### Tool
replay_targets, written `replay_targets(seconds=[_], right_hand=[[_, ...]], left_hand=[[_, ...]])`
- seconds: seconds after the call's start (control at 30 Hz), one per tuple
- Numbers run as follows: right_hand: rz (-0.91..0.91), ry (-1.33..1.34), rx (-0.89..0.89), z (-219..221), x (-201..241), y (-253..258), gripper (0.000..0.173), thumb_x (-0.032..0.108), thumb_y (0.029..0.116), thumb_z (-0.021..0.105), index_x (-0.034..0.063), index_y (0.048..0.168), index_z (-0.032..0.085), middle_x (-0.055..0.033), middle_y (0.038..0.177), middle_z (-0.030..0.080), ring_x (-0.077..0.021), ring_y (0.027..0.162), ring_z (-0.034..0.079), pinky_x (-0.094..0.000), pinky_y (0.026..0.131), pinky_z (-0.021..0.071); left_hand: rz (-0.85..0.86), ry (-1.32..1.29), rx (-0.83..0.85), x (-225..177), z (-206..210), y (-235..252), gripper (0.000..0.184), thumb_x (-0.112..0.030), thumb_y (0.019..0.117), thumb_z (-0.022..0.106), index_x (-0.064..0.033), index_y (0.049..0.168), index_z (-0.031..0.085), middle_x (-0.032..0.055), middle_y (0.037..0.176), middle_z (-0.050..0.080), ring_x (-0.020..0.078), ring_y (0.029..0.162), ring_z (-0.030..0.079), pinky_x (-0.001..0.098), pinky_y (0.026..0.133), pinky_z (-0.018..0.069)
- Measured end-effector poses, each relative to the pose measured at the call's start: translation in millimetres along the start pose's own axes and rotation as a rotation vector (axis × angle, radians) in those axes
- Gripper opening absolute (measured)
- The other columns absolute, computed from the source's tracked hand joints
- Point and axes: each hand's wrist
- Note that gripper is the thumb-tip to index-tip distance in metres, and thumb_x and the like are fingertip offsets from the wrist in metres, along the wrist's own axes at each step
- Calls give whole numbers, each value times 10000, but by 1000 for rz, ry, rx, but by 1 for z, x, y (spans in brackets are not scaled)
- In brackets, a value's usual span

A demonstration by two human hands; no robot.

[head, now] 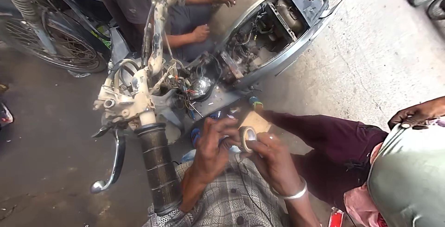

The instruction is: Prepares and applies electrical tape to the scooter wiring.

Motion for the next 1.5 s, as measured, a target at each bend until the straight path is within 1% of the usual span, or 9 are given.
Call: replay_targets(seconds=[0.13, 0.47, 0.83, 0.97, 1.07, 1.17, 1.33, 1.4, 1.5], right_hand=[[-5, 62, -39, -7, 3, 4, 257, 397, 1009, 616, 189, 968, 762, 14, 846, 618, -120, 817, 589, -314, 723, 483], [-75, -221, 53, -21, 2, 2, 254, 385, 997, 607, 202, 930, 769, -16, 784, 607, -209, 799, 607, -391, 741, 470], [45, -202, 148, -2, -17, -15, 257, 383, 978, 621, 185, 900, 765, 12, 767, 657, -188, 757, 644, -410, 725, 500], [81, -177, 232, 1, -22, -15, 346, 494, 977, 600, 199, 902, 764, 31, 777, 689, -178, 767, 667, -410, 717, 525], [67, -155, 241, -3, -26, -4, 364, 501, 976, 596, 188, 909, 770, 25, 770, 685, -178, 760, 661, -416, 728, 521], [18, -124, 237, -6, -33, 11, 338, 474, 975, 615, 177, 915, 764, 23, 787, 688, -179, 781, 655, -408, 760, 512], [-91, -47, 245, -4, -61, 43, 352, 506, 973, 601, 199, 905, 758, 27, 782, 678, -181, 788, 656, -408, 744, 519], [-111, 4, 255, -2, -73, 58, 410, 565, 955, 588, 197, 909, 761, -26, 892, 678, -230, 852, 656, -429, 710, 535], [-124, 106, 243, 5, -91, 79, 498, 644, 943, 553, 204, 885, 780, -99, 1207, 675, -279, 1031, 663, -464, 776, 568]], left_hand=[[32, -152, 16, -8, -2, 13, 511, -103, 922, 744, -219, 1339, 472, -58, 1105, 678, 98, 1058, 645, 239, 924, 559], [-134, 78, 367, -14, -17, 20, 472, -144, 1013, 601, -46, 1446, 442, -24, 1021, 658, 101, 944, 630, 256, 824, 570], [-305, 26, 536, 1, -18, -17, 303, -85, 1008, 536, -95, 1306, 484, -19, 1013, 614, 74, 874, 634, 255, 764, 585], [-451, -117, 298, 10, -13, -46, 349, -172, 1011, 597, -136, 1336, 476, -15, 1019, 656, 119, 934, 662, 303, 819, 587], [-394, -188, 68, 16, -3, -47, 562, -212, 908, 772, -230, 1363, 442, -20, 1160, 669, 179, 1088, 653, 355, 945, 564], [-314, -151, -99, 14, 11, -34, 717, -131, 809, 858, -206, 1399, 458, 5, 1194, 708, 197, 1126, 667, 362, 976, 564], [-232, -10, -306, 23, 34, -11, 434, -108, 819, 842, -164, 1212, 666, -10, 1038, 727, 146, 996, 698, 304, 884, 606], [-262, 25, -369, 28, 44, -4, 361, -116, 859, 807, -180, 1174, 643, -30, 996, 731, 114, 929, 709, 275, 839, 612], [-378, 11, -479, 40, 56, 12, 414, 38, 860, 743, -178, 1126, 509, -52, 941, 719, 81, 848, 710, 261, 783, 615]])
Point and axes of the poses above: each hand's wrist, its own y-axis towards the middle knuckle, its own z-axis out of the palm, x = y × z
